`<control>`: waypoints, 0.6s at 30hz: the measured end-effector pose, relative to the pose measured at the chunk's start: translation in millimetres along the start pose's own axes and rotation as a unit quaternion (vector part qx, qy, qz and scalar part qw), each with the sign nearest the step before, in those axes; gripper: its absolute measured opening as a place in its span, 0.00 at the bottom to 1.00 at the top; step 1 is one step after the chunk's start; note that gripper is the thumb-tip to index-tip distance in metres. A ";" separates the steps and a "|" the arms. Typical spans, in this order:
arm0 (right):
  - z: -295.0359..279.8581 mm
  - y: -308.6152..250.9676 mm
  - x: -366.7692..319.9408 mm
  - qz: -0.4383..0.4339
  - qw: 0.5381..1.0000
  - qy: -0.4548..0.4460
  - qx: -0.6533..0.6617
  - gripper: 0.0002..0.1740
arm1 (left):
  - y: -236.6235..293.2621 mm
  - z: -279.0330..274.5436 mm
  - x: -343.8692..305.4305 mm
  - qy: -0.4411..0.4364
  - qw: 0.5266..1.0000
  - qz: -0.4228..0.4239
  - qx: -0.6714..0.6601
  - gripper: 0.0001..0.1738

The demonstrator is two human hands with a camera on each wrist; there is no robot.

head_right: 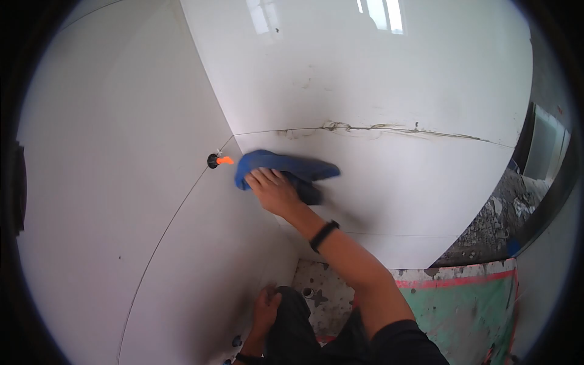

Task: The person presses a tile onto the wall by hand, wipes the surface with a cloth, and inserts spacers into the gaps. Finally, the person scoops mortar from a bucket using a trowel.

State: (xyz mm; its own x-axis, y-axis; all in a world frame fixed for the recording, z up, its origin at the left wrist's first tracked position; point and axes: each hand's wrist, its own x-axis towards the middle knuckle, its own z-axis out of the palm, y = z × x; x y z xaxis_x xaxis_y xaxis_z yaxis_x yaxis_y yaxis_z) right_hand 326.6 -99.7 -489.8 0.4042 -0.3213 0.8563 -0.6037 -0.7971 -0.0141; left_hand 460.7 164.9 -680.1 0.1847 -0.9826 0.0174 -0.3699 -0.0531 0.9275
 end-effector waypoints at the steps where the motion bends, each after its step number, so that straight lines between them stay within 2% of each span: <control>1: -2.2 1.0 17.1 0.005 1.000 0.002 -0.006 0.12 | 5.9 -0.4 -2.6 0.005 1.000 0.003 0.015 0.24; 3: -10.4 3.3 50.3 0.160 0.977 -0.092 0.109 0.15 | 13.8 -6.2 -4.1 0.003 0.999 0.013 0.033 0.24; 4: -15.8 3.4 61.2 0.166 0.977 -0.089 0.101 0.15 | 13.2 -8.8 -7.6 0.005 1.000 0.010 0.020 0.24; 6: -29.0 6.3 64.6 0.244 0.941 -0.074 0.220 0.20 | 1.2 -7.2 -14.6 -0.014 1.000 0.005 0.005 0.24; 7: -34.7 8.4 58.2 0.261 0.940 -0.072 0.207 0.20 | -7.6 -9.9 -16.0 -0.020 1.000 -0.008 -0.007 0.24; 9: -46.9 13.9 49.9 0.196 0.973 0.017 0.117 0.16 | -12.3 -10.3 -14.3 -0.045 0.999 -0.016 -0.015 0.24; 11: -46.8 30.1 36.3 0.254 0.960 -0.046 0.110 0.16 | -4.4 -13.8 -13.6 -0.050 0.998 -0.029 -0.003 0.24; 12: -54.9 37.3 30.0 0.183 0.981 -0.058 0.038 0.18 | -6.1 -14.0 -12.3 -0.057 0.998 -0.026 -0.002 0.24; 14: -69.6 50.2 16.5 0.116 0.990 -0.073 -0.040 0.21 | -13.1 -13.2 -14.9 -0.039 0.999 -0.024 0.023 0.24; 16: -91.9 60.3 2.7 0.034 0.980 0.016 -0.197 0.20 | -9.9 -11.5 -19.4 -0.047 0.999 -0.010 0.026 0.24; 17: -104.3 65.4 -4.9 0.042 0.978 0.015 -0.205 0.20 | -6.9 -10.9 -21.7 -0.046 0.999 0.004 0.029 0.24; 18: -117.5 70.7 -11.0 0.115 0.979 -0.058 -0.158 0.21 | -3.6 -9.2 -22.9 -0.056 0.998 0.007 0.029 0.24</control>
State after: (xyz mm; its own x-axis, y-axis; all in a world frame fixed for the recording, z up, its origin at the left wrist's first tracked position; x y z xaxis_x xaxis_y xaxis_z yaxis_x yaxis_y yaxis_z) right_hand 198.7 -92.4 -439.5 0.2962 -0.5446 0.7847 -0.8628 -0.5049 -0.0247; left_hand 466.2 189.2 -680.4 0.0774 -0.9969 -0.0143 -0.4252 -0.0460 0.9040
